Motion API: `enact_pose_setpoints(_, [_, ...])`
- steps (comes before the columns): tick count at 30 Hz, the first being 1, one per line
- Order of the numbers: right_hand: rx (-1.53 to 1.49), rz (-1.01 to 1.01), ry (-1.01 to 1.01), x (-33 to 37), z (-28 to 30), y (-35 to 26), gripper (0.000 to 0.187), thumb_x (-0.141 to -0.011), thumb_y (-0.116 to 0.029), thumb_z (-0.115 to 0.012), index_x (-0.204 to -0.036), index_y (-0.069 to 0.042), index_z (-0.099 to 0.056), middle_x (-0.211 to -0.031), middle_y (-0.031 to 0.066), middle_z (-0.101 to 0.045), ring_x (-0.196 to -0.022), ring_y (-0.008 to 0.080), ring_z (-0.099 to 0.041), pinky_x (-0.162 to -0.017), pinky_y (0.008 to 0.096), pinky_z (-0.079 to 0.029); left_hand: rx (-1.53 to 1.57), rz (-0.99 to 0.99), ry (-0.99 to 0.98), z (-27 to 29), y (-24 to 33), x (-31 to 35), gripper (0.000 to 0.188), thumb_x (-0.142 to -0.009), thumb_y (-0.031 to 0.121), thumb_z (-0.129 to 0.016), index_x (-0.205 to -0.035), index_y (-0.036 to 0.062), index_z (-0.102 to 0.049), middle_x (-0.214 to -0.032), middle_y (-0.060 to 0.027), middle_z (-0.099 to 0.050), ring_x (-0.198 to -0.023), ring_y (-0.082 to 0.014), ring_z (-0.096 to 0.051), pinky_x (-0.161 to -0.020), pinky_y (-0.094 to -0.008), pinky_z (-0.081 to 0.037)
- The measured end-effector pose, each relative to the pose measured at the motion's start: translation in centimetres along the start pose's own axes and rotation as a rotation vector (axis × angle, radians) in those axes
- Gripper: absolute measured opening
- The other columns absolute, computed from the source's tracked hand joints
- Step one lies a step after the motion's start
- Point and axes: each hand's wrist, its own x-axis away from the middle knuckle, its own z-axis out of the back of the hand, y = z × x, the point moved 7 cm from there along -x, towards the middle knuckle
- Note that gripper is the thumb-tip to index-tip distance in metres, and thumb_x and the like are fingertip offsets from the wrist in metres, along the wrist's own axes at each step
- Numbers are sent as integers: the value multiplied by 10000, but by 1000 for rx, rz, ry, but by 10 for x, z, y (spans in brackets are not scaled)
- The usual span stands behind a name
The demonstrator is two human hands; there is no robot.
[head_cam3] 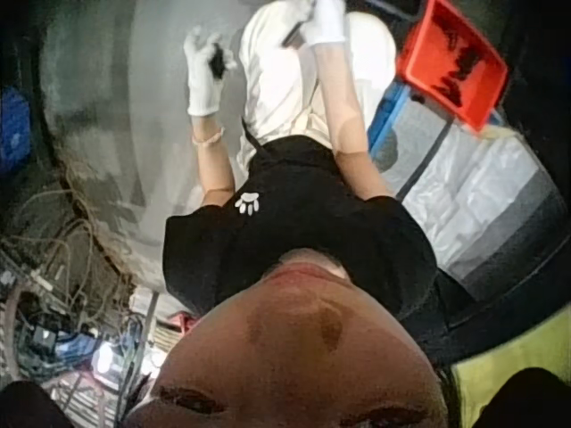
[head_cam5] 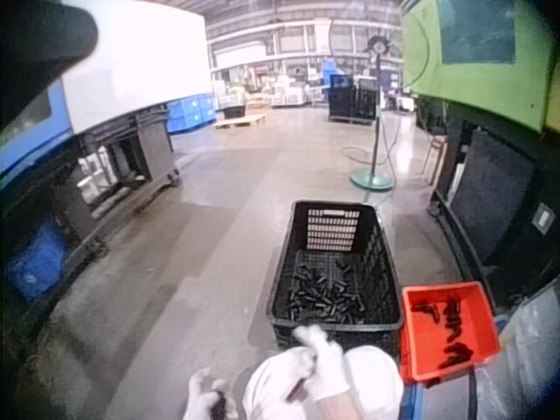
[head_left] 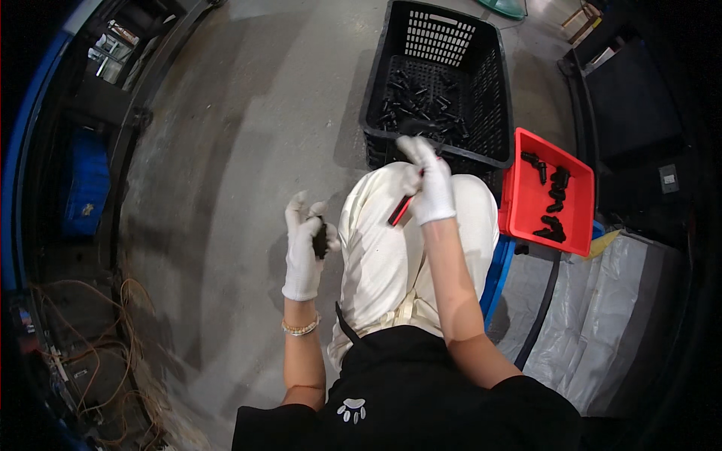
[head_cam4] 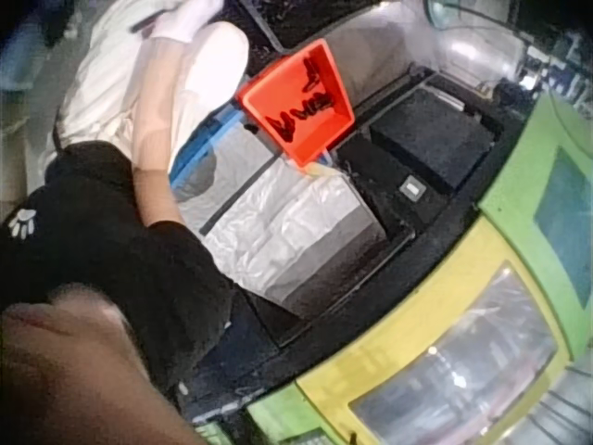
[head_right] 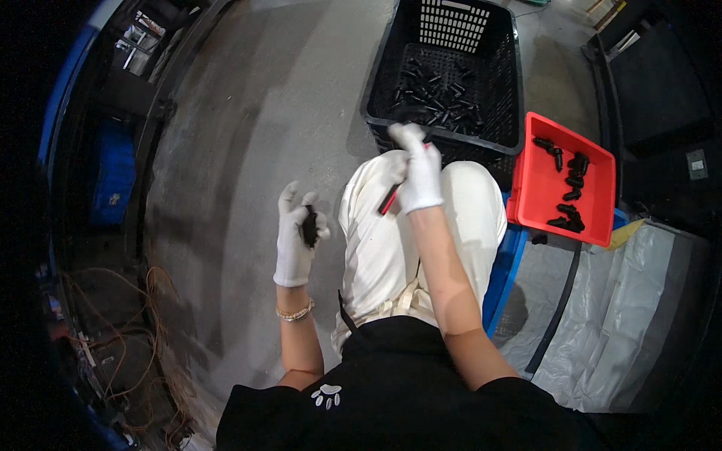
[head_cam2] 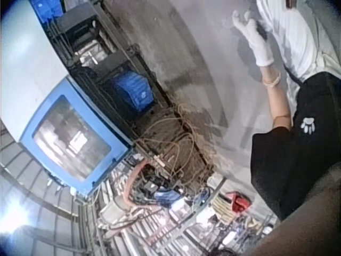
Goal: Clean and inspect small black plastic components using a scraper or small tool.
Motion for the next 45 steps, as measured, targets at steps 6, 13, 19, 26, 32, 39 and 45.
enact_pose_setpoints(6, [682, 123, -209, 24, -13, -7, 294, -809, -119, -597, -1087, -26, -619, -902, 53, -647, -646, 48, -530, -578, 203, -431, -145, 105, -201, -14, -10, 2, 712, -670, -14, -373, -1364, 44, -223, -999, -139, -514, -613, -143, -496, -583, -244, -459])
enact_pose_setpoints(13, [991, 394, -772, 77, -67, 40, 312, -756, -148, -602, -1058, -70, -626, -891, 120, -642, -739, 196, -601, -674, 276, -472, 16, 144, -179, -17, 14, 9, 771, -613, 22, -365, -1374, 49, -243, -1168, -191, -506, -488, -87, -442, -379, -180, -361])
enact_pose_setpoints(19, [1059, 311, -668, 79, -69, 51, 261, -741, -152, -622, -975, -37, -631, -738, 125, -612, -675, 223, -609, -643, 297, -471, -117, -5, -122, -14, 28, 14, 781, -610, 9, -391, -1375, 63, -241, -1283, -188, -434, -551, -76, -469, -393, -167, -361])
enact_pose_setpoints(26, [529, -145, -487, 67, -54, 58, 135, -798, -131, -612, -689, -64, -568, -578, -24, -517, -482, 72, -457, -450, 224, -362, -804, -552, -128, -12, 53, 22, 495, -685, 14, -553, -1178, 22, -510, -1093, -125, -515, -868, -166, -569, -728, -241, -469])
enact_pose_setpoints(32, [101, -791, -628, 92, -52, 92, 227, -834, -213, -592, -656, -119, -486, -504, -60, -394, -345, 31, -300, -328, 180, -212, -638, -602, -222, -8, 61, 26, 225, -715, 20, -642, -927, 2, -571, -945, -79, -529, -763, -129, -536, -663, -239, -443])
enact_pose_setpoints(39, [679, -158, -593, 91, -54, 58, 250, -908, -312, -458, -929, -68, -509, -725, 52, -503, -574, 146, -491, -524, 255, -397, -94, -317, 127, 10, 38, 20, 264, -890, 355, -372, -877, 94, -408, -636, -60, -526, -381, -69, -370, -296, -212, -251])
enact_pose_setpoints(45, [946, 317, -652, 113, -69, 32, 227, -880, -165, -472, -1017, -6, -559, -894, 194, -600, -806, 354, -584, -717, 370, -457, 31, -238, 103, 2, 43, 21, 318, -918, 404, -353, -901, 90, -403, -595, -47, -504, -360, -63, -340, -294, -202, -250])
